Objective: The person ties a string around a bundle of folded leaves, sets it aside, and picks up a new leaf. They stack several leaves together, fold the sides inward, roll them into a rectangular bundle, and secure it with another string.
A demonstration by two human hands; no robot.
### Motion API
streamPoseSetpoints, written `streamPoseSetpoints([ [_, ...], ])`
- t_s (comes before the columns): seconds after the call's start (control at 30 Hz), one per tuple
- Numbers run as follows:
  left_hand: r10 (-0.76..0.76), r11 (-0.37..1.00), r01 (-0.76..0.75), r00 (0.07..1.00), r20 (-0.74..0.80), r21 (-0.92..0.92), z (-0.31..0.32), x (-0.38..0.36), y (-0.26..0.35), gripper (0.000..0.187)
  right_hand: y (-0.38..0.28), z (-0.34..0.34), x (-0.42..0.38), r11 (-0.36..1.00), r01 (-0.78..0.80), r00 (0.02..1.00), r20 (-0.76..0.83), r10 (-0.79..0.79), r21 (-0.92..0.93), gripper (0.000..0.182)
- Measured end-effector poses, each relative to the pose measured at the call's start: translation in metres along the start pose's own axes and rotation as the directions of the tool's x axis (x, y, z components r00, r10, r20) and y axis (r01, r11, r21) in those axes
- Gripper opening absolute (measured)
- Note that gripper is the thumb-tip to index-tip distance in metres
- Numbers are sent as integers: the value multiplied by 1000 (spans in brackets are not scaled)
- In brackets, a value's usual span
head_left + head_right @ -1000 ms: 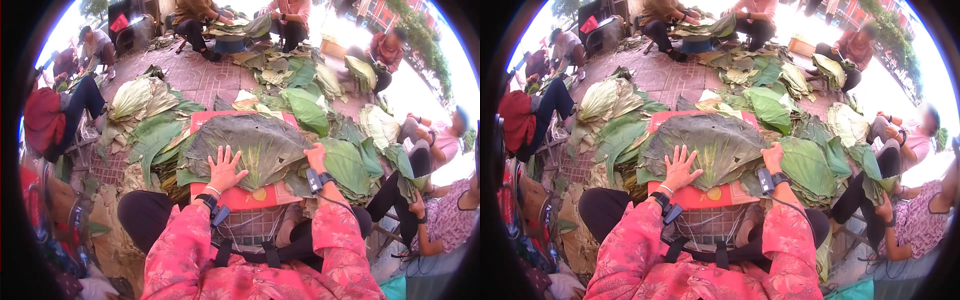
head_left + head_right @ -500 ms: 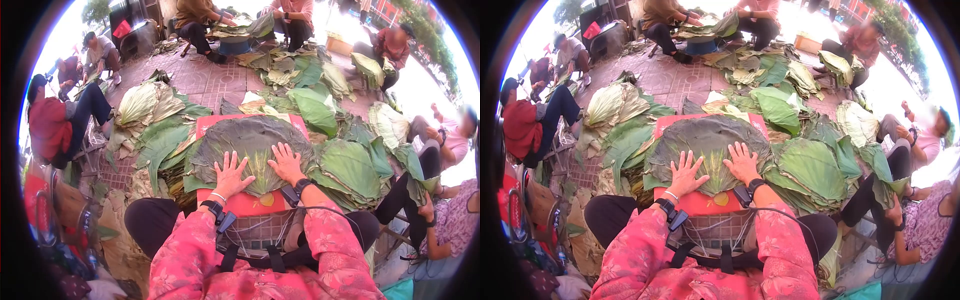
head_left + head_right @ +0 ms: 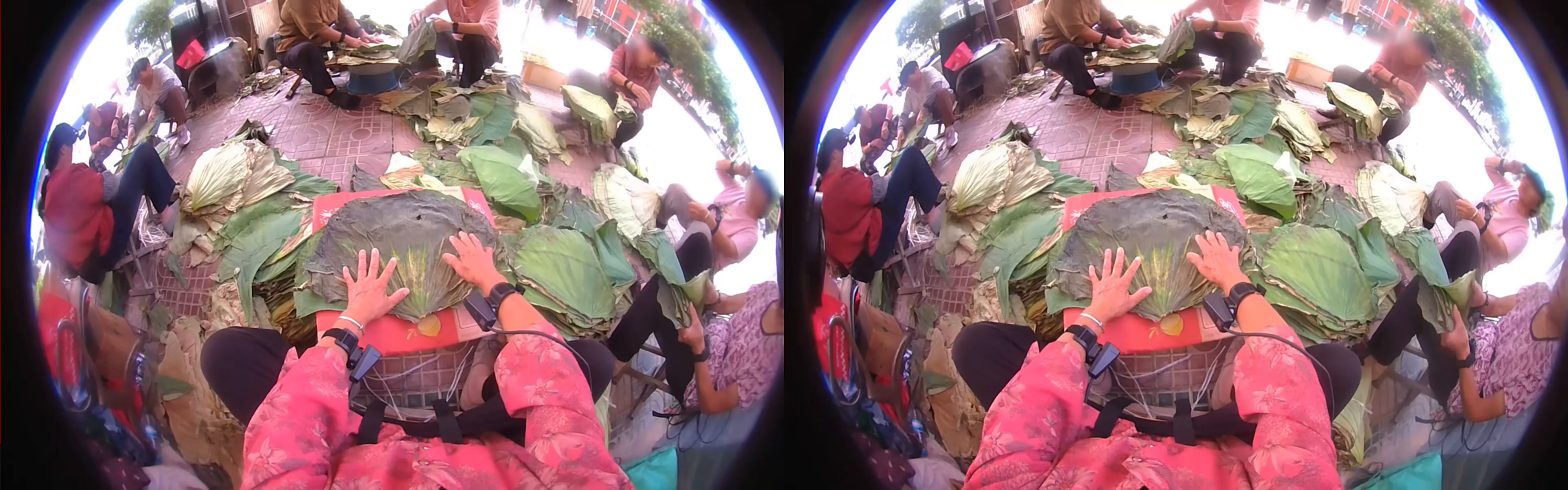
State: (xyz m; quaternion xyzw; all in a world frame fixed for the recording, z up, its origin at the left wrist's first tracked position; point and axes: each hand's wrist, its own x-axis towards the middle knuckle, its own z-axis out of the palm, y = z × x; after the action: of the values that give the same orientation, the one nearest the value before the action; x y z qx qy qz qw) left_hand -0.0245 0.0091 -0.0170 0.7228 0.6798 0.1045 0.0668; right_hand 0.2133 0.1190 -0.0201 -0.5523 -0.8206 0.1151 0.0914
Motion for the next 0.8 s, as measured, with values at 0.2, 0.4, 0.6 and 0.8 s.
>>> streamPoseSetpoints([
  [0.2, 3, 1000, -3, 1000, 0, 1, 4, -1, -2, 74, 52, -91, -2, 871, 92, 940, -330, 84, 482, 38],
  [0.4, -14, 999, 16, 998, 59, -31, -1, 1, 0, 74, 157, -162, -92, 975, -150, 989, 24, 148, 166, 42],
  [0.6, -12, 997, 20, 994, 108, -73, -6, 3, -2, 74, 208, -138, -177, 970, -193, 970, 180, 165, 151, 48],
  [0.8, -27, 960, 39, 998, 48, -276, -4, 6, -19, 72, 220, -141, -192, 902, -355, 927, 213, 307, 246, 51],
])
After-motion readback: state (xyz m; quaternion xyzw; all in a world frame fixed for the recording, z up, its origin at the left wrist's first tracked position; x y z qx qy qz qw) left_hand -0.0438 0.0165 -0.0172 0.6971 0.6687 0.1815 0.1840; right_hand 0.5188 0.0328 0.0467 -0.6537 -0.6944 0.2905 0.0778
